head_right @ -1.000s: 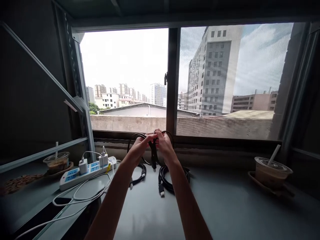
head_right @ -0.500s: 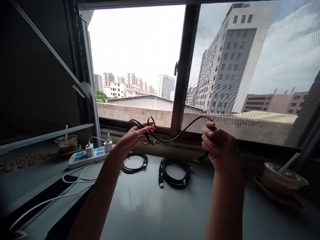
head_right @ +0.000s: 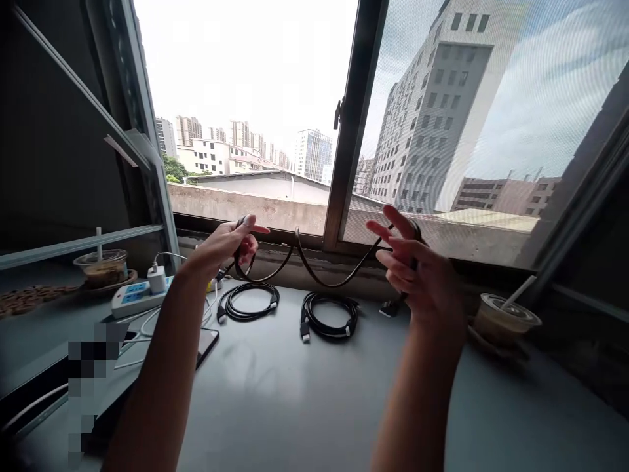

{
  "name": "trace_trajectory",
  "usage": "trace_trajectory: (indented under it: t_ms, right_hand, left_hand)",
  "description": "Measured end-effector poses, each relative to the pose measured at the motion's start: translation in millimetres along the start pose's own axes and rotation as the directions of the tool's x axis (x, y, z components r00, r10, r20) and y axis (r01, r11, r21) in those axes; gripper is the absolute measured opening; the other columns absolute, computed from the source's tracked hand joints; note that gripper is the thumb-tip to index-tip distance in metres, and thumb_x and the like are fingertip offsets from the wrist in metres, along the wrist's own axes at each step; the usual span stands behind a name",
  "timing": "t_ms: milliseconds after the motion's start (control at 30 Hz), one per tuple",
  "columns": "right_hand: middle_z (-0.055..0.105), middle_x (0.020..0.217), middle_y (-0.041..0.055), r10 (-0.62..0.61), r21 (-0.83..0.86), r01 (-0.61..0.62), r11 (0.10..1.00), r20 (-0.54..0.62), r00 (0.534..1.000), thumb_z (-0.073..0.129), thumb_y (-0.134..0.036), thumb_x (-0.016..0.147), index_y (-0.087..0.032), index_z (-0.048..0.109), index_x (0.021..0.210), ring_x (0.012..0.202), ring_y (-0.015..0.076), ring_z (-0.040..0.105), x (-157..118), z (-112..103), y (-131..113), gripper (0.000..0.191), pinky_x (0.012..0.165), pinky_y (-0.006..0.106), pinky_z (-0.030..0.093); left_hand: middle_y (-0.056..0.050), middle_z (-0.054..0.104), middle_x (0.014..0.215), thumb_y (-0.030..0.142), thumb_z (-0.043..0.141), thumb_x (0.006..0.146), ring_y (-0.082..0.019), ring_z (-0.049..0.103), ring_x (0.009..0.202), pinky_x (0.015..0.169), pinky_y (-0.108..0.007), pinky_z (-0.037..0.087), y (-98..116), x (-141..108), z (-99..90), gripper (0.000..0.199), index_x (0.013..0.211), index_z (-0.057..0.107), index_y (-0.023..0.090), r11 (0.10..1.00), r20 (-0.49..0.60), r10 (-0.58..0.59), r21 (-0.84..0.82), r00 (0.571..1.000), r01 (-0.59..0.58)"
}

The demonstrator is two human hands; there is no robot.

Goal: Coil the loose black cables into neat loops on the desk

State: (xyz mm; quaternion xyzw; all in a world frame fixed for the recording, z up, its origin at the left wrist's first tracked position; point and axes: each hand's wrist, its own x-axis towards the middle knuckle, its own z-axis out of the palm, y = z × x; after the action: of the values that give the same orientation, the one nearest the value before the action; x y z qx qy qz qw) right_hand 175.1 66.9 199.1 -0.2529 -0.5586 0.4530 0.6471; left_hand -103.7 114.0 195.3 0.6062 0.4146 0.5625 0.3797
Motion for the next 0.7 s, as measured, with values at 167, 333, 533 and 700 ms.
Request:
trace_trajectory:
  t_ms: [167, 333, 533, 700]
  right_hand:
    - [0.063, 0.095, 0.0028, 0.178, -0.101, -0.17, 0.98, 0.071, 0.981, 0.064, -0.026, 0.067, -0.03, 0.061, 0.111, 0.044, 0.0008, 0.035, 14, 44, 22, 0.045, 0.03, 0.013, 0.012]
    - [0.047, 0.056, -0.0063, 0.126, -0.212, -0.095, 0.973, 0.135, 0.983, 0.069, -0.042, 0.067, -0.019, 0.063, 0.1, 0.037, -0.0007, 0.022, 24, 63, 39, 0.041, 0.032, 0.015, 0.013]
    - [0.023, 0.041, -0.0119, 0.022, -0.073, -0.025, 0.997, -0.044, 0.999, 0.069, -0.025, 0.062, -0.014, 0.064, 0.081, 0.037, 0.0022, 0.015, 19, 37, 23, 0.023, 0.031, 0.015, 0.01]
    - [0.016, 0.041, -0.0121, -0.124, -0.011, 0.124, 0.992, -0.202, 0.972, 0.063, -0.017, 0.063, -0.016, 0.067, 0.086, 0.039, 0.0035, 0.008, 5, 13, 1, 0.024, 0.032, 0.016, 0.007]
  left_hand:
    - [0.002, 0.043, 0.044, 0.059, 0.047, 0.08, -0.008, 0.035, 0.036, 0.037, -0.023, 0.021, 9, -7, 31.7, 0.046, 0.082, 0.068, 0.017, 0.977, 0.215, 0.19, -0.142, 0.958, -0.162]
    - [0.003, 0.034, 0.04, 0.063, 0.044, 0.079, -0.007, 0.027, 0.036, 0.038, -0.024, 0.021, 16, -16, 46.0, 0.053, 0.062, 0.068, 0.019, 0.967, 0.34, 0.253, -0.096, 0.906, -0.235]
    - [-0.007, 0.057, 0.052, 0.063, 0.04, 0.08, -0.014, 0.054, 0.054, 0.046, -0.022, 0.038, 19, -13, 23.6, 0.059, 0.065, 0.071, 0.016, 0.964, 0.099, 0.259, 0.043, 0.961, -0.264]
    - [-0.011, 0.067, 0.089, 0.055, 0.053, 0.079, -0.017, 0.06, 0.081, 0.055, -0.019, 0.043, 16, -10, 8.0, 0.042, 0.075, 0.072, 0.017, 0.978, -0.143, 0.197, -0.046, 0.97, -0.206]
